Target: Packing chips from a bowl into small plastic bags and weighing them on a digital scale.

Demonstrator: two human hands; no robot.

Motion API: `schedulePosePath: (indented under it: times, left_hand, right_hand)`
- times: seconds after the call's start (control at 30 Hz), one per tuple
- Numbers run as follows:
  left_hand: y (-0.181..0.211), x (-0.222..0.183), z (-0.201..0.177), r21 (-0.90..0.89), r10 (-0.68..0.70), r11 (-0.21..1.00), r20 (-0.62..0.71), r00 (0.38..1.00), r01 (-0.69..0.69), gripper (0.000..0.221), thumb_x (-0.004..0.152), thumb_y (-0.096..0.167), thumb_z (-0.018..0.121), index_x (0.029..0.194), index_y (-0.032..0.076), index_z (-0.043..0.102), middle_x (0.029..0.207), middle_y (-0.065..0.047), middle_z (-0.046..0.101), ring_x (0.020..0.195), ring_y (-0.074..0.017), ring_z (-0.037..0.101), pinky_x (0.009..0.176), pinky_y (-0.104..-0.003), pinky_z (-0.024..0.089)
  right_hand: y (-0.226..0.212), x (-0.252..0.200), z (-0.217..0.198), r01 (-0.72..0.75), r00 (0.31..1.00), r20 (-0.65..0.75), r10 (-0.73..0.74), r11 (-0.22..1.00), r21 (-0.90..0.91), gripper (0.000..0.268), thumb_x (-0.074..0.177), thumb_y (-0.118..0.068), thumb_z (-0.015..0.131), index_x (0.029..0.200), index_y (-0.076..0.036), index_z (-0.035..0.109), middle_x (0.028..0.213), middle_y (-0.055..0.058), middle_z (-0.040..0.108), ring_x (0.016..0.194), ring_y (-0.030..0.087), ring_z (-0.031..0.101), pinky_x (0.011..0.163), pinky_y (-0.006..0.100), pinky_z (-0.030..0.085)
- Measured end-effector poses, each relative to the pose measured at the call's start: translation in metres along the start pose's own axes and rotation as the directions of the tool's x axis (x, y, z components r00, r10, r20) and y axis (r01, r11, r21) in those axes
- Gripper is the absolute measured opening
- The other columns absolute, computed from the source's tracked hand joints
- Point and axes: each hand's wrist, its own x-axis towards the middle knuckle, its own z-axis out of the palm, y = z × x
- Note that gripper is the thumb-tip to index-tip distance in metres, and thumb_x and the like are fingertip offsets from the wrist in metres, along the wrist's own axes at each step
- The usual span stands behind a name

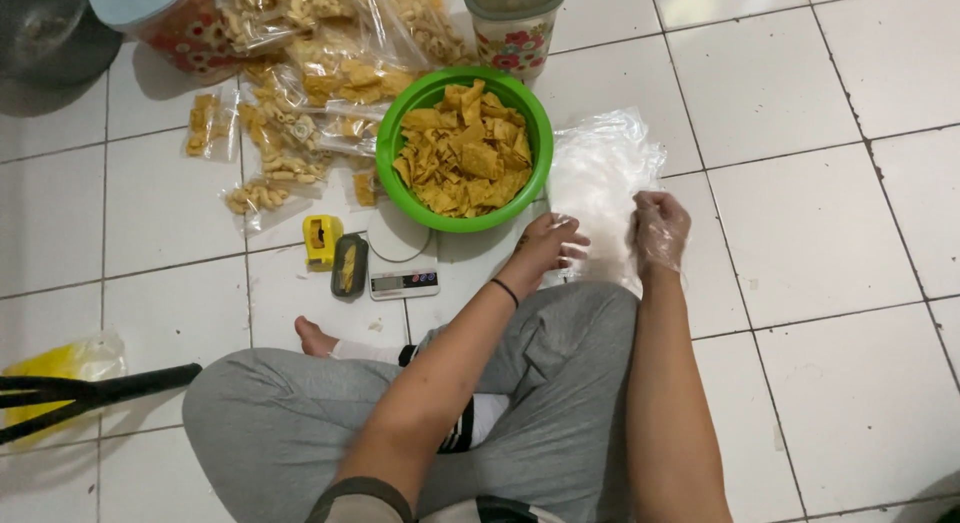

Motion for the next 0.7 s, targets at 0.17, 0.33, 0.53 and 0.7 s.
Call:
schedulePosePath:
  times: [0.17, 0.33, 0.53, 0.7]
  left_hand:
    - [0.017, -0.043, -0.046, -0.261, 0.057, 0.964, 0.03, 0.998, -0.047, 0.038, 0.103, 0.038, 0.064, 0.125, 0.008, 0.055, 0.111, -0.017, 0.073, 0.094, -0.0255, 0.075, 0.078, -0.033, 0.061]
    - [0.048, -0.098, -0.109, -0.317, 0.141, 0.935, -0.086, 0.986, -0.161, 0.02, 0.103, 0.027, 0.062, 0.114, 0.01, 0.065, 0.113, -0.015, 0.076, 0.096, -0.0272, 0.076, 0.081, -0.032, 0.061]
    - [0.063, -0.137, -0.188, -0.466, 0.165, 0.833, -0.305, 0.938, -0.298, 0.02, 0.104, 0.024, 0.061, 0.118, 0.01, 0.067, 0.116, -0.015, 0.073, 0.101, -0.0319, 0.073, 0.092, -0.044, 0.06]
    - [0.066, -0.154, -0.252, -0.321, 0.082, 0.934, -0.234, 0.969, -0.156, 0.032, 0.094, 0.014, 0.07, 0.125, 0.014, 0.061, 0.12, -0.017, 0.072, 0.102, -0.0323, 0.074, 0.085, -0.042, 0.06]
  right_hand:
    - [-0.036, -0.061, 0.005, 0.081, 0.915, 0.388, -0.109, 0.993, 0.086, 0.01, 0.092, -0.017, 0.072, 0.096, -0.008, 0.071, 0.059, 0.004, 0.053, 0.048, 0.01, 0.052, 0.04, 0.022, 0.046]
    - [-0.061, -0.109, 0.035, 0.059, 0.718, 0.685, -0.123, 0.992, 0.116, 0.017, 0.089, -0.006, 0.072, 0.102, 0.004, 0.071, 0.059, 0.009, 0.056, 0.048, 0.015, 0.053, 0.046, 0.026, 0.044]
    - [-0.042, -0.157, 0.085, -0.177, 0.502, 0.86, 0.093, 0.984, -0.003, 0.045, 0.078, -0.003, 0.079, 0.119, 0.013, 0.068, 0.093, 0.019, 0.073, 0.085, 0.028, 0.073, 0.077, 0.035, 0.058]
    - [-0.019, -0.142, 0.099, -0.102, 0.441, 0.893, 0.086, 0.994, -0.045, 0.009, 0.085, -0.002, 0.08, 0.089, 0.004, 0.074, 0.073, 0.014, 0.069, 0.069, 0.024, 0.071, 0.072, 0.034, 0.059]
